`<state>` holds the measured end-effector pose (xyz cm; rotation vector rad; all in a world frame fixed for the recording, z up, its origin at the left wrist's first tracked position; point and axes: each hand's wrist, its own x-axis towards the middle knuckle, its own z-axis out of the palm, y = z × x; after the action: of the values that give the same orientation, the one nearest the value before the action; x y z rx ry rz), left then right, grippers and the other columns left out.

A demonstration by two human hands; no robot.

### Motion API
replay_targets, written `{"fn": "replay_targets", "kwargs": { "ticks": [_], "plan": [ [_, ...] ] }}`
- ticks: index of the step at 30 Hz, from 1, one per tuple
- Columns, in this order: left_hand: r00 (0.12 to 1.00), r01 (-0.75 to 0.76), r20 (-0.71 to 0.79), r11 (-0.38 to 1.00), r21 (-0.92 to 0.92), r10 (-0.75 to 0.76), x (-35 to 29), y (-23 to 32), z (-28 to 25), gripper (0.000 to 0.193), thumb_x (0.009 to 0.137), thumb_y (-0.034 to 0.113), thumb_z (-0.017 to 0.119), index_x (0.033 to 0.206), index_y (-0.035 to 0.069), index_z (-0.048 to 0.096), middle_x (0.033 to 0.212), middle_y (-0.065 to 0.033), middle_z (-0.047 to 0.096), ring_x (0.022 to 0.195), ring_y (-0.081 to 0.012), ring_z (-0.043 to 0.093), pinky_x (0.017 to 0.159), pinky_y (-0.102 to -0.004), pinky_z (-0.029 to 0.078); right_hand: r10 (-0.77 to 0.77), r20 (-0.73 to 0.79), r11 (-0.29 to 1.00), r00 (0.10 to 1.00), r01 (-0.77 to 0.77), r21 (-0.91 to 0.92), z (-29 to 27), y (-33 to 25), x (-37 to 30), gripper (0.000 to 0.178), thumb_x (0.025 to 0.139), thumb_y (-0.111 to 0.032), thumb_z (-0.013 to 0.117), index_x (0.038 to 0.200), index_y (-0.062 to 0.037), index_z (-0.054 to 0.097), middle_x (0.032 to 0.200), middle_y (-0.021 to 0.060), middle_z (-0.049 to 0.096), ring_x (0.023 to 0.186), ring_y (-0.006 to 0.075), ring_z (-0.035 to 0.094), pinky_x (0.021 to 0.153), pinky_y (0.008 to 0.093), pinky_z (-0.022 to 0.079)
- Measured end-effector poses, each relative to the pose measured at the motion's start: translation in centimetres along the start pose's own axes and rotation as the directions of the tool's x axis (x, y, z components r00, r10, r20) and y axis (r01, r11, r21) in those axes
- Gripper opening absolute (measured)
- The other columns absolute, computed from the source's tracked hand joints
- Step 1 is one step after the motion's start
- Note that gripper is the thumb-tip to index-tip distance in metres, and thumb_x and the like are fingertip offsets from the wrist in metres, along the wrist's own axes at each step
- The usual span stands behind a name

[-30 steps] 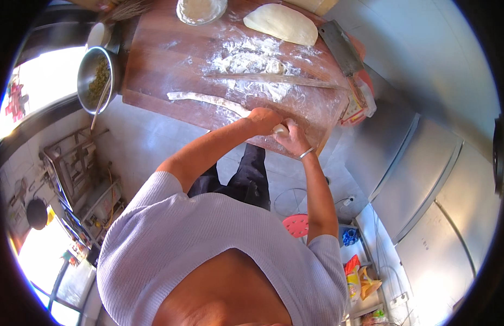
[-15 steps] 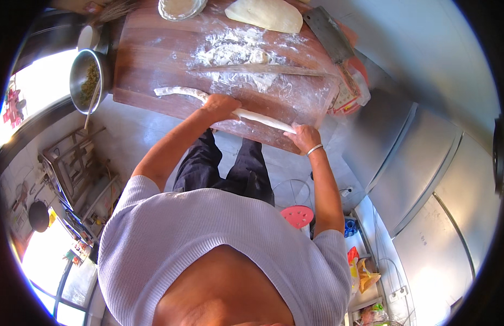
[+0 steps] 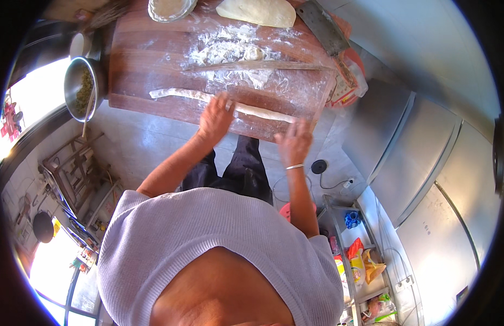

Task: The person fills dumpling wrappers with a green filling, folds them, and places them into a pot of boiling water. They then roll out dough, cut it into small pieces, wash a ladle, and stir the dumplings in the pot.

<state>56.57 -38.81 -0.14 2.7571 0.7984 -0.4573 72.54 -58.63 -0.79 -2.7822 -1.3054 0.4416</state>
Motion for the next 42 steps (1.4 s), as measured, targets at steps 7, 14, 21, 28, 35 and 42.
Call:
{"fn": "replay_targets", "kwargs": {
  "ticks": [7, 14, 21, 28, 35, 42],
  "plan": [
    [0.951, -0.188, -0.278, 0.966, -0.176, 0.134, 3.4, 6.9, 5.1, 0.065, 0.08, 0.028, 0.063, 0.139, 0.006, 0.045, 0.151, -0.0111, 0.033, 0.142, -0.0271, 0.028, 0.113, -0.0487, 0.027, -0.303, -0.012, 0.953, 0.953, 0.303, -0.018, 2.8, -2.3, 5.6, 0.077, 0.076, -0.031, 0.068, 0.142, -0.006, 0.038, 0.152, 0.0165, 0.029, 0.141, 0.0348, 0.027, 0.109, 0.0568, 0.024],
    [0.951, -0.175, -0.29, 0.963, -0.206, 0.11, 6.9, 5.3, 2.8, 0.077, 0.071, 0.039, 0.069, 0.138, 0.008, 0.047, 0.149, -0.0097, 0.037, 0.14, -0.0259, 0.031, 0.112, -0.0514, 0.026, -0.347, 0.009, 0.938, 0.938, 0.347, -0.008, 1.3, -1.0, 9.2, 0.082, 0.074, -0.04, 0.071, 0.143, -0.0113, 0.037, 0.153, 0.0139, 0.026, 0.138, 0.0353, 0.029, 0.107, 0.0594, 0.025],
    [0.947, -0.212, -0.273, 0.969, -0.128, 0.171, 0.0, 4.2, 4.9, 0.044, 0.077, 0.021, 0.062, 0.12, 0.009, 0.061, 0.127, -0.0086, 0.053, 0.123, -0.0244, 0.049, 0.106, -0.0505, 0.034, -0.245, 0.027, 0.97, 0.969, 0.244, 0.013, 2.0, -0.7, 1.2, 0.08, 0.069, -0.038, 0.079, 0.138, -0.0141, 0.045, 0.149, 0.0124, 0.032, 0.136, 0.033, 0.032, 0.104, 0.0585, 0.028],
    [0.973, 0.019, 0.207, 0.854, -0.52, 0.105, 6.4, 2.2, -1.6, 0.021, 0.087, 0.025, 0.059, 0.086, 0.004, 0.062, 0.09, -0.0146, 0.066, 0.092, -0.0331, 0.064, 0.084, -0.0445, 0.048, -0.364, -0.083, 0.919, 0.928, 0.372, 0.134, 2.8, -5.8, 5.1, 0.067, 0.069, -0.032, 0.077, 0.125, -0.0036, 0.052, 0.118, 0.0145, 0.055, 0.118, 0.0277, 0.048, 0.099, 0.0484, 0.035],
    [0.844, -0.057, 0.357, 0.729, -0.682, 0.401, 8.4, -1.5, 1.0, 0.032, 0.09, 0.028, 0.051, 0.089, -0.003, 0.061, 0.088, -0.0246, 0.065, 0.084, -0.039, 0.064, 0.078, -0.0469, 0.047, -0.364, 0.212, 0.91, 0.907, 0.298, 0.288, 2.9, -7.4, 8.7, 0.031, 0.075, -0.024, 0.069, 0.098, -0.005, 0.06, 0.08, 0.016, 0.066, 0.075, 0.0348, 0.065, 0.071, 0.0443, 0.052],
    [0.696, -0.129, 0.379, 0.626, -0.769, 0.61, 8.0, -1.1, -0.5, 0.043, 0.092, 0.041, 0.052, 0.094, 0.001, 0.065, 0.084, -0.019, 0.067, 0.081, -0.0343, 0.064, 0.073, -0.045, 0.047, -0.564, 0.457, 0.806, 0.688, 0.34, 0.484, 3.2, -4.6, 9.8, 0.033, 0.079, -0.033, 0.068, 0.085, -0.0012, 0.069, 0.083, 0.0208, 0.068, 0.082, 0.0396, 0.065, 0.072, 0.045, 0.052]
  ]
}}
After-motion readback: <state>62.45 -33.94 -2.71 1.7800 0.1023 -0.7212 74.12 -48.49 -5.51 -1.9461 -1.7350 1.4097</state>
